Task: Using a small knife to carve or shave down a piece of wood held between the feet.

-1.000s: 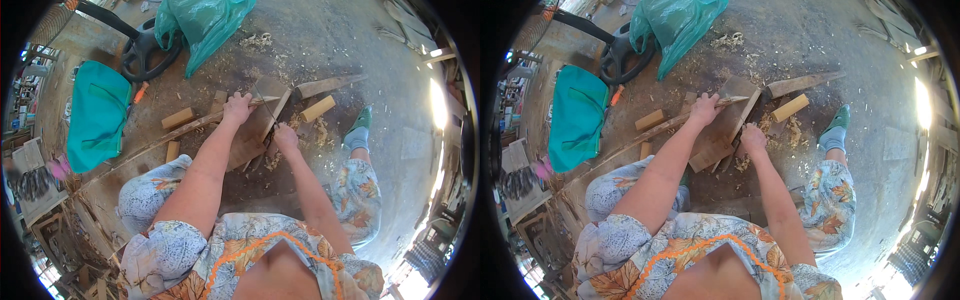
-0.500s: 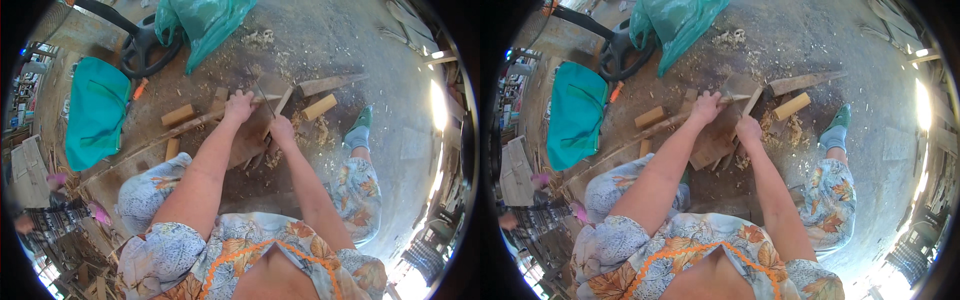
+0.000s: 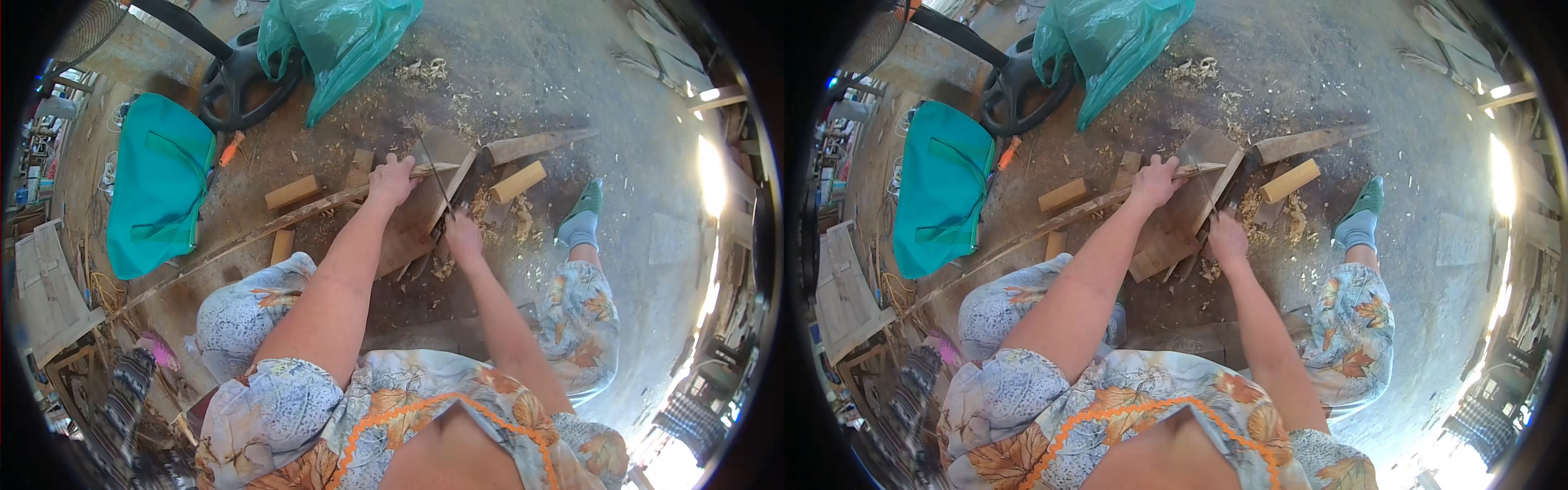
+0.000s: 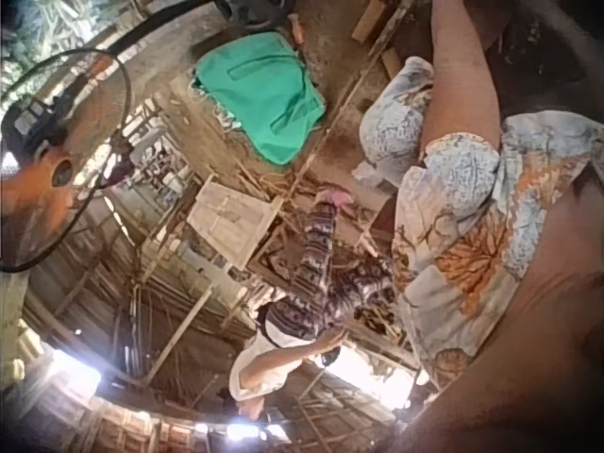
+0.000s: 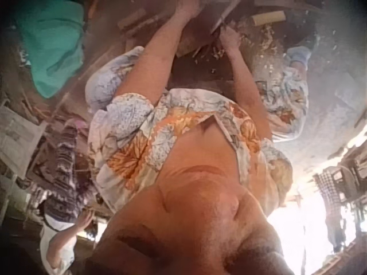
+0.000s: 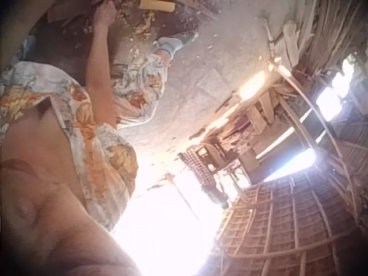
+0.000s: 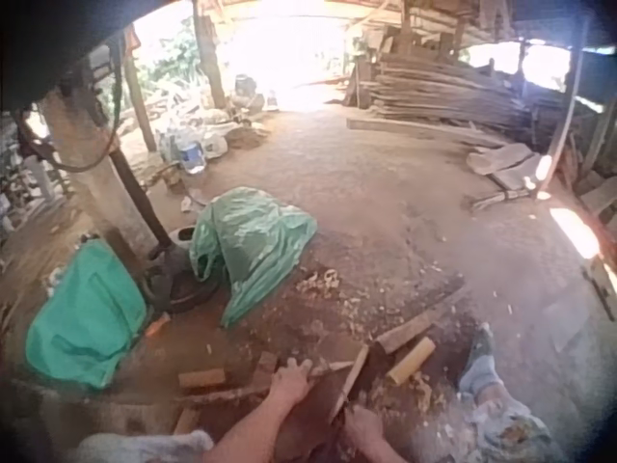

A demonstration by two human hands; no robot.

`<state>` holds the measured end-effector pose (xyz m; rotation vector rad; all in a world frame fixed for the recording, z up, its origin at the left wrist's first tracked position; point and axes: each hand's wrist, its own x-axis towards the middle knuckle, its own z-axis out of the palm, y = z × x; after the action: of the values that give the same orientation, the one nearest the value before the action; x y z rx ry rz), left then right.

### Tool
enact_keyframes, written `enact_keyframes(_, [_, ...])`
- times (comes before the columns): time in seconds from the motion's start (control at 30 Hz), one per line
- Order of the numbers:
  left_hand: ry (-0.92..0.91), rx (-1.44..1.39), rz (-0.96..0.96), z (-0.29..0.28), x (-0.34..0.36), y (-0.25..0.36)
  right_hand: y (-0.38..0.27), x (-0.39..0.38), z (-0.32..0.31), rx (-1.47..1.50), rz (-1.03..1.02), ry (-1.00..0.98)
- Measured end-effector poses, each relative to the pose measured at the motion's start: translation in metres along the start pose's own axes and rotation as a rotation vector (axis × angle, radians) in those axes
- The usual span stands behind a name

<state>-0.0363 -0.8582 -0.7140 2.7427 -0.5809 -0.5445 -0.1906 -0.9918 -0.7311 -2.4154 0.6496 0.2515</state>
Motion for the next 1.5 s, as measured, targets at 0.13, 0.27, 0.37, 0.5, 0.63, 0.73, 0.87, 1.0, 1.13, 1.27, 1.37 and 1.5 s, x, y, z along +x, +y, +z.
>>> enact_keyframes(0.13, [-0.06,-0.01,-0.017,-0.01,0.001,0.005,0.043,-0.082,-0.007,-0.035,0.128,-0.022])
enact_keyframes(0.27, [-0.089,-0.002,-0.028,-0.008,0.004,0.005,0.041,-0.102,-0.058,0.063,0.038,0.021])
enact_keyframes(0.37, [-0.069,-0.015,-0.048,-0.008,-0.003,-0.002,0.029,-0.128,-0.109,0.317,0.108,0.021])
enact_keyframes(0.5, [-0.101,0.042,-0.027,-0.018,-0.011,0.0,0.028,-0.156,-0.144,0.654,0.266,0.013])
enact_keyframes(0.63, [-0.136,-0.015,0.034,-0.036,-0.006,0.001,0.003,-0.156,-0.15,0.787,0.355,0.01])
enact_keyframes(0.73, [-0.158,-0.112,0.08,-0.042,-0.007,-0.002,0.0,-0.15,-0.144,0.799,0.271,-0.026])
enact_keyframes(0.87, [-0.275,-0.301,0.078,-0.04,-0.006,-0.012,-0.002,-0.145,-0.141,0.819,0.204,-0.045])
enact_keyframes(1.0, [-0.236,-0.3,0.05,-0.033,-0.008,-0.009,0.01,-0.14,-0.123,0.642,0.099,0.036])
enact_keyframes(1.13, [0.0,-0.158,0.037,-0.027,-0.018,0.0,0.003,-0.134,-0.119,0.569,0.09,0.02])
enact_keyframes(1.27, [0.106,0.069,0.001,-0.02,-0.032,0.018,0.0,-0.127,-0.112,0.527,0.09,0.014])
enact_keyframes(1.37, [0.117,0.082,-0.027,-0.015,-0.028,0.016,-0.002,-0.121,-0.105,0.501,0.086,0.025])
enact_keyframes(1.5, [0.125,0.121,-0.078,-0.004,-0.018,0.007,-0.001,-0.109,-0.09,0.462,0.11,0.005])
